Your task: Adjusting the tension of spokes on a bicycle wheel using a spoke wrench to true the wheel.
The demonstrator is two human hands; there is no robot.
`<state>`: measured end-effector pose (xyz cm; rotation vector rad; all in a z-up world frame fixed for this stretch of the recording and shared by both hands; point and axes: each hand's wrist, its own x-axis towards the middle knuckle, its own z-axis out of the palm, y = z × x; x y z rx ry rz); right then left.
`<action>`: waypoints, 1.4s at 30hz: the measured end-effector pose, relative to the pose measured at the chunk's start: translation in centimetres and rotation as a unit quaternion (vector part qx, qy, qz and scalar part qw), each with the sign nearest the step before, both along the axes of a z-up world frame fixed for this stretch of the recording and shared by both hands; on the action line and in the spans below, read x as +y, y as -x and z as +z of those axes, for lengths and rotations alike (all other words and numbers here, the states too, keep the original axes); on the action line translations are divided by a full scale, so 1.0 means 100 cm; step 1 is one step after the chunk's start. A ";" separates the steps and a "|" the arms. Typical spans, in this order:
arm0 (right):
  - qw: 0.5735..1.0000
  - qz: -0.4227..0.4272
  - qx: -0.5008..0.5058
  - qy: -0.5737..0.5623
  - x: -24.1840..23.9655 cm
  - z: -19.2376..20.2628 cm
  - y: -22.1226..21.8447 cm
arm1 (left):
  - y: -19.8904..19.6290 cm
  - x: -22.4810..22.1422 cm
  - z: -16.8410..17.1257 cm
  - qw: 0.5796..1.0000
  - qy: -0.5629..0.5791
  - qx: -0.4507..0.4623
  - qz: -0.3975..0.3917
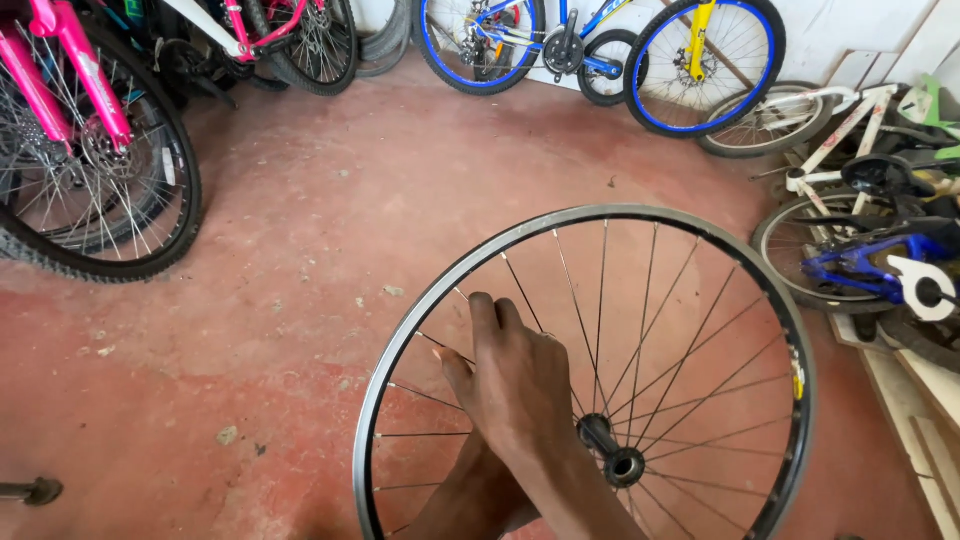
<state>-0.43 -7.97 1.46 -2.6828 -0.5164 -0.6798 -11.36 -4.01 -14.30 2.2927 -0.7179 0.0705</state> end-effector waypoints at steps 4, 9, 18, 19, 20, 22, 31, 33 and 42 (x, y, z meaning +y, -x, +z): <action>1.000 0.018 0.017 -0.004 0.003 0.001 0.000 | -0.033 0.006 0.028 0.999 0.030 0.028 0.024; 0.997 0.051 -0.031 -0.051 0.003 0.008 0.005 | -0.082 0.022 0.067 0.994 0.067 0.066 0.059; 0.956 -0.051 -0.099 -0.270 -0.010 0.008 0.045 | -0.097 0.036 0.125 0.994 -0.023 -0.043 0.096; 0.947 -0.108 -0.075 -0.293 -0.013 0.003 0.049 | -0.099 0.037 0.125 0.989 0.003 -0.092 0.115; 0.947 -0.106 -0.074 -0.294 -0.016 -0.007 0.049 | -0.101 0.038 0.125 0.989 0.003 -0.092 0.117; 0.890 -0.228 0.129 -0.373 -0.024 -0.028 0.052 | -0.103 0.039 0.124 0.989 0.049 -0.049 0.134; 0.873 -0.191 0.352 -0.280 -0.004 -0.083 0.084 | -0.110 0.021 0.124 0.949 0.235 0.013 0.210; 0.871 -0.179 0.370 -0.269 0.004 -0.098 0.089 | -0.110 0.014 0.122 0.935 0.295 0.000 0.195; 0.870 -0.150 0.425 -0.199 0.001 -0.092 0.075 | -0.119 0.007 0.104 0.863 0.431 0.012 0.264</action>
